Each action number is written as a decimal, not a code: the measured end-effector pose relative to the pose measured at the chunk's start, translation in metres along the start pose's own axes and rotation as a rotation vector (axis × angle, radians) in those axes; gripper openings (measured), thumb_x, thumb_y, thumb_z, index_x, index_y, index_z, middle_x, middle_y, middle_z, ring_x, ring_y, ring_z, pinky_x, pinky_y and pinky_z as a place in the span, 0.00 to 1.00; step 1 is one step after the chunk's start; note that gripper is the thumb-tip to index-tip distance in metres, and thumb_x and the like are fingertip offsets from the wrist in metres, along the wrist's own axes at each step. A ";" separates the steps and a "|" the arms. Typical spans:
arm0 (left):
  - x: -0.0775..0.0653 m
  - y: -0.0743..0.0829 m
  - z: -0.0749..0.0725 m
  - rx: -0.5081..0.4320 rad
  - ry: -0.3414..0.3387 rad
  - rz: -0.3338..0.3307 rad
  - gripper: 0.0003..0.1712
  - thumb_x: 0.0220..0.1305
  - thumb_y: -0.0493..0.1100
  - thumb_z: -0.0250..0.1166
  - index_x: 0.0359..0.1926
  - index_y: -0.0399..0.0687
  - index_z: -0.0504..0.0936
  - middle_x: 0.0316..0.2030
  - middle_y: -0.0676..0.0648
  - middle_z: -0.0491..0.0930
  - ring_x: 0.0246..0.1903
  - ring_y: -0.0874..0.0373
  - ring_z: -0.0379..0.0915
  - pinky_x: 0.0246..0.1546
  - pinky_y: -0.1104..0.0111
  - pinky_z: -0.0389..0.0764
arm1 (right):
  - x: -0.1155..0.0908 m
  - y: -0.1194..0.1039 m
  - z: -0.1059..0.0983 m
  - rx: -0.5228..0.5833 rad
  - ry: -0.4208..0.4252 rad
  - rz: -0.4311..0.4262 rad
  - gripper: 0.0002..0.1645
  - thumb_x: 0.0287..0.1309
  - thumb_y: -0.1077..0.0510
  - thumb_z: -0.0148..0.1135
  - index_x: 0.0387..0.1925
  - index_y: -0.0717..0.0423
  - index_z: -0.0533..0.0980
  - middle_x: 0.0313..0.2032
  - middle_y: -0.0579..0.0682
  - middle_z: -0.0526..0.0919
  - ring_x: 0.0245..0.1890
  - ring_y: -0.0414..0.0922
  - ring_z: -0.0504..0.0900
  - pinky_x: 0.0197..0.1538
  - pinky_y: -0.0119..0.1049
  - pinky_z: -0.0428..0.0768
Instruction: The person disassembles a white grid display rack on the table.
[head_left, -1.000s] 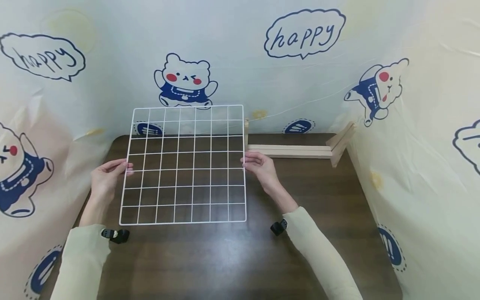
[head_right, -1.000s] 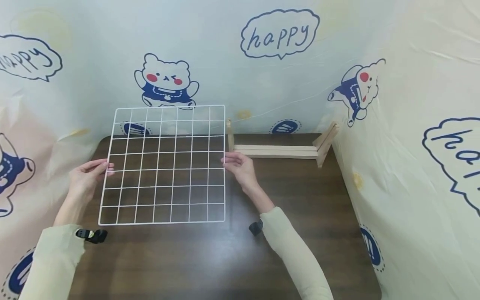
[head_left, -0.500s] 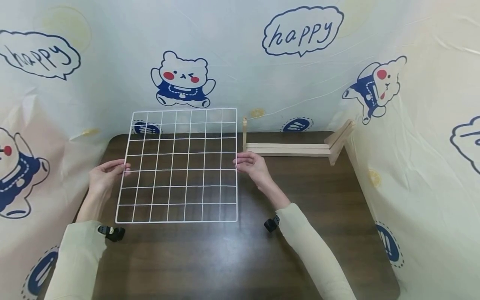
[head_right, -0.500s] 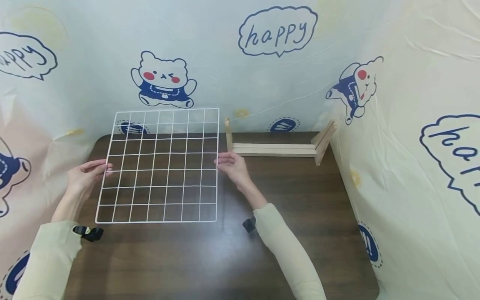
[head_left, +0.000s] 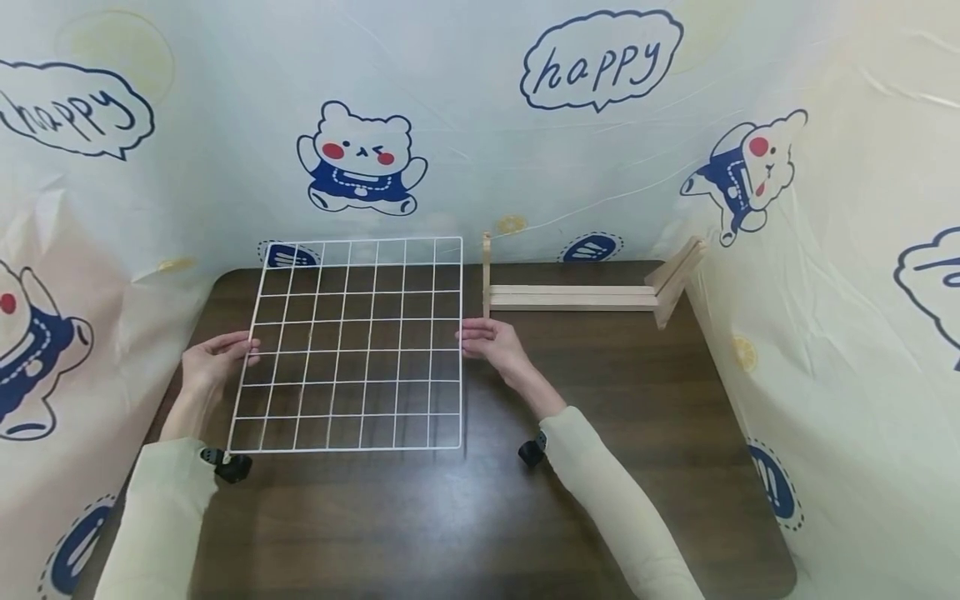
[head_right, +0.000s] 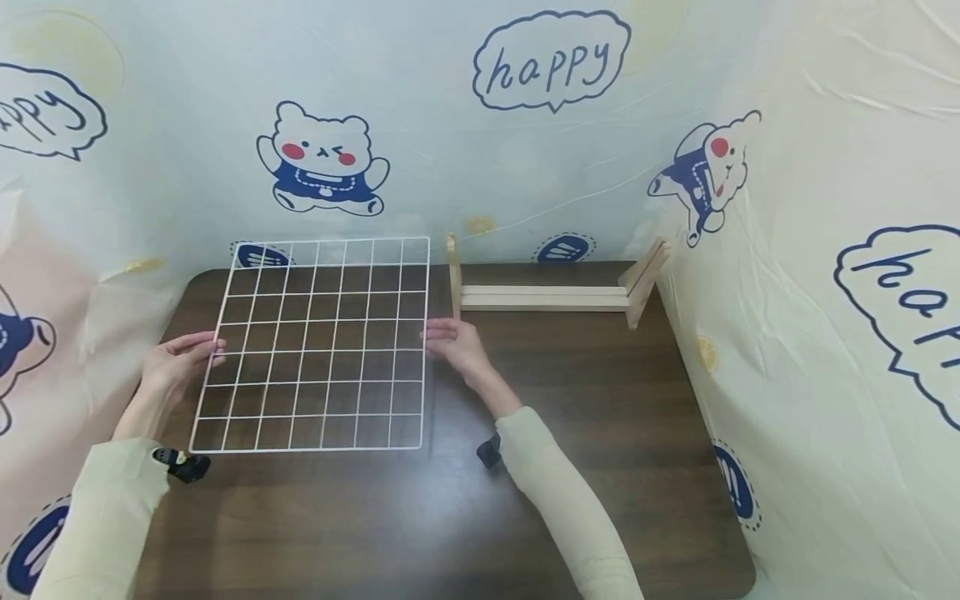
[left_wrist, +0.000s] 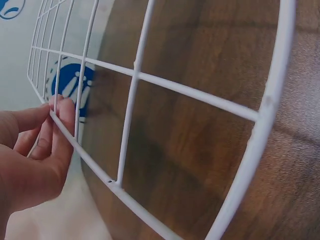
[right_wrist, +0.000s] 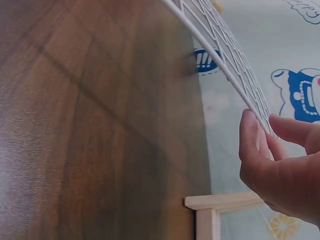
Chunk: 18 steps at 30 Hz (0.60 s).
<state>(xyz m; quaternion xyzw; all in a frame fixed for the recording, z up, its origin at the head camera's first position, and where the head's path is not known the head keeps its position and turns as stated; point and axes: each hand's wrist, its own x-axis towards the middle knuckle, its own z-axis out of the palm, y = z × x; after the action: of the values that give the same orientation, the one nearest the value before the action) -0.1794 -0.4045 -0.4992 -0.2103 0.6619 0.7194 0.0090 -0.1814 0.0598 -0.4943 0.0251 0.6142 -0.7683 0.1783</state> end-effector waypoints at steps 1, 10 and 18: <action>0.002 -0.003 0.000 0.051 0.018 -0.007 0.07 0.61 0.30 0.65 0.37 0.46 0.84 0.27 0.52 0.86 0.28 0.62 0.83 0.32 0.69 0.83 | 0.000 0.001 0.000 0.003 0.005 0.013 0.24 0.57 0.77 0.58 0.57 0.71 0.71 0.53 0.73 0.75 0.38 0.44 0.83 0.48 0.38 0.81; 0.014 -0.020 0.006 0.459 0.060 -0.018 0.24 0.69 0.41 0.61 0.61 0.33 0.72 0.26 0.67 0.83 0.34 0.76 0.76 0.33 0.78 0.73 | 0.008 0.012 -0.002 0.030 0.032 0.089 0.24 0.62 0.76 0.52 0.61 0.72 0.68 0.56 0.73 0.72 0.38 0.43 0.81 0.51 0.39 0.79; 0.014 -0.030 0.007 0.328 0.007 -0.009 0.17 0.69 0.34 0.57 0.56 0.30 0.75 0.26 0.60 0.85 0.30 0.73 0.78 0.28 0.78 0.76 | 0.017 0.028 -0.002 0.042 0.047 0.131 0.23 0.66 0.74 0.46 0.62 0.73 0.65 0.59 0.73 0.70 0.57 0.63 0.72 0.55 0.42 0.77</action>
<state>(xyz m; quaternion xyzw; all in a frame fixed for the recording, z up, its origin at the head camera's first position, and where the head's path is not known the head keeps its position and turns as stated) -0.1849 -0.3977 -0.5322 -0.2116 0.7696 0.6009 0.0441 -0.1887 0.0521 -0.5254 0.0870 0.5989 -0.7670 0.2131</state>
